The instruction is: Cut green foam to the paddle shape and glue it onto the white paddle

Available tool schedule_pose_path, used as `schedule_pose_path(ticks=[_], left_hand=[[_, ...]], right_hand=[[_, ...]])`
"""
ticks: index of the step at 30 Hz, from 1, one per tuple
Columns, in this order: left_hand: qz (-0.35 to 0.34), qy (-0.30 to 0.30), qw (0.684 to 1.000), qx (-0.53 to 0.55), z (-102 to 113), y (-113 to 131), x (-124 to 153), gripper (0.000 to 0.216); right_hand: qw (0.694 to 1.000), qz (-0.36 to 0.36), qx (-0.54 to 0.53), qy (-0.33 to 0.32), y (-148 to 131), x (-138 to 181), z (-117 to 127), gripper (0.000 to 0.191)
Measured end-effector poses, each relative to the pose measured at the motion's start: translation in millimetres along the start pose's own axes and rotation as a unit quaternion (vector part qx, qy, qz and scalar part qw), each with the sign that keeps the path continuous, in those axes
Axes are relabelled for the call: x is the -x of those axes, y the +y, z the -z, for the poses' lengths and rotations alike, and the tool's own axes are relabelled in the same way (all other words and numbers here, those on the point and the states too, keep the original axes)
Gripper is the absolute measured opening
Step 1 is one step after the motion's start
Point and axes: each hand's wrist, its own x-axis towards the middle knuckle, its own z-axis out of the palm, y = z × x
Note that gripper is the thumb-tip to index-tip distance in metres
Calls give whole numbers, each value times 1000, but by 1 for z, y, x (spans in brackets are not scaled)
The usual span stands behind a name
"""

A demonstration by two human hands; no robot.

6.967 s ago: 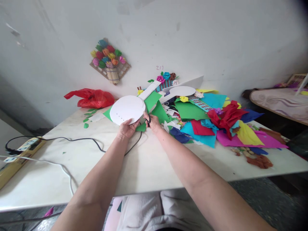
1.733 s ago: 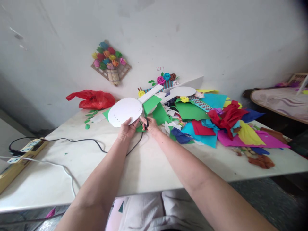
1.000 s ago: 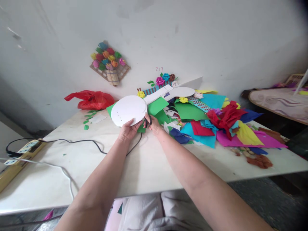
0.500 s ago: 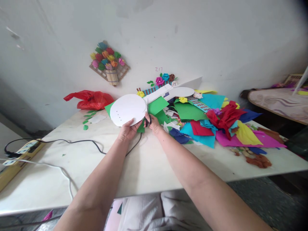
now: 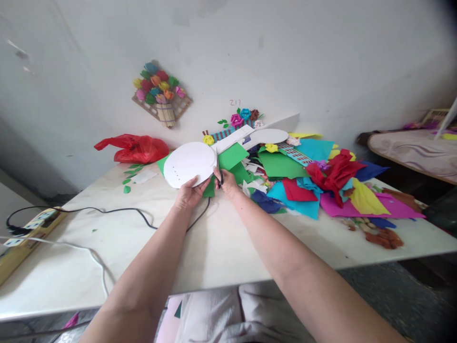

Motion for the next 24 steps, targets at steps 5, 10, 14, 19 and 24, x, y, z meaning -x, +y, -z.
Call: schedule_pose_path(ticks=[5, 10, 14, 19, 24], left_hand=[[2, 12, 1000, 3, 0, 1, 0, 56], [8, 13, 1000, 5, -2, 1, 1, 56], [20, 19, 1000, 3, -3, 0, 0, 57], [22, 12, 1000, -1, -5, -3, 1, 60], [17, 8, 1000, 5, -5, -5, 2, 62]], right_hand=[[1000, 8, 3, -7, 0, 0, 0, 47], [1000, 12, 4, -18, 1, 2, 0, 44], [999, 19, 19, -21, 2, 1, 2, 45], [1000, 10, 22, -16, 2, -3, 6, 47], [1000, -10, 12, -14, 3, -5, 7, 48]])
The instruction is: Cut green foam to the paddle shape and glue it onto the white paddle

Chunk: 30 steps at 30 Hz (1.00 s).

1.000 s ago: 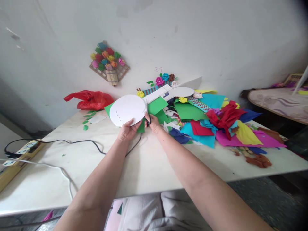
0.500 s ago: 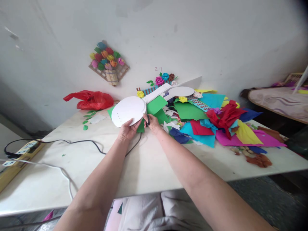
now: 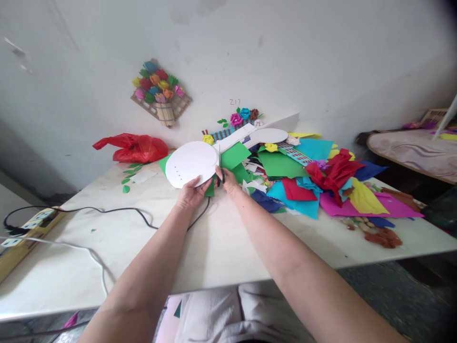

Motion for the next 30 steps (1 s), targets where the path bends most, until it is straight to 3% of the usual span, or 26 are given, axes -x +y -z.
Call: schedule_pose_path(ticks=[30], left_hand=[[11, 26, 999, 26, 3, 5, -2, 50]], right_hand=[[1000, -7, 8, -7, -4, 1, 2, 46]])
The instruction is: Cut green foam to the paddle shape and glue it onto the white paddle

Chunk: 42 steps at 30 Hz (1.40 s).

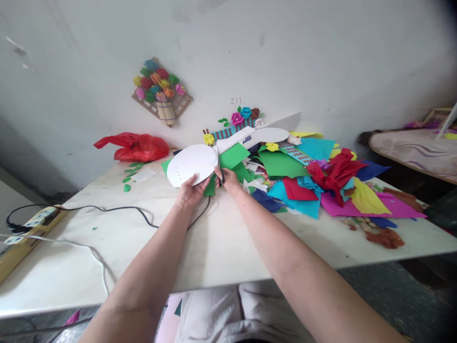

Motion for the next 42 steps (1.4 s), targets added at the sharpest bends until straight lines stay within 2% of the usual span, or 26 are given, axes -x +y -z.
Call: schedule_pose_path(ticks=[5, 14, 20, 24, 32, 42], left_hand=[[-8, 1, 1000, -13, 0, 0, 1, 47], [-3, -5, 1000, -3, -1, 0, 2, 52], [2, -6, 1000, -1, -2, -3, 3, 56], [12, -10, 1000, -9, -3, -6, 3, 56], [16, -57, 998, -4, -5, -10, 3, 57], [11, -53, 998, -20, -5, -8, 4, 58]], right_hand=[[998, -39, -41, 2, -6, 6, 3, 50], [998, -31, -40, -20, -3, 4, 8, 55], [999, -31, -19, 3, -7, 6, 4, 54], [1000, -8, 1, 12, -6, 5, 3, 51], [997, 62, 32, 28, 8, -6, 4, 45], [999, 39, 16, 13, 2, -3, 2, 47]])
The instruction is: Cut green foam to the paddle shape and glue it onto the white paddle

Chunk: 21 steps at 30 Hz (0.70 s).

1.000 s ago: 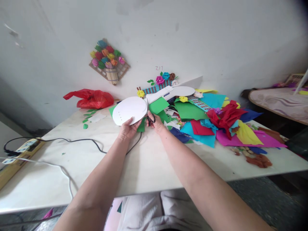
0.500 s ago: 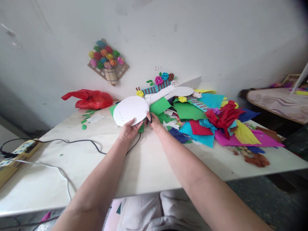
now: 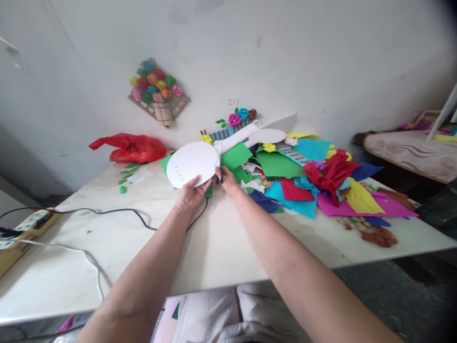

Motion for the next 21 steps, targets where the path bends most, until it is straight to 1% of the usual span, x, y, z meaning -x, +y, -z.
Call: schedule_pose_path(ticks=[3, 6, 13, 17, 21], left_hand=[[-5, 7, 1000, -4, 3, 1, -1, 56], [-11, 10, 1000, -9, 5, 2, -2, 56], [-16, 3, 1000, -18, 5, 1, 0, 55], [-10, -3, 1000, -16, 4, 1, 0, 56], [2, -7, 1000, -2, 4, 1, -1, 56]], right_hand=[[999, -26, -6, -18, -4, 3, 3, 46], [999, -36, -15, -26, -4, 3, 7, 46], [999, -28, -19, -21, -1, 3, 8, 46], [999, -13, -36, -14, -6, 5, 5, 46], [1000, 10, -23, -11, -6, 4, 3, 48]])
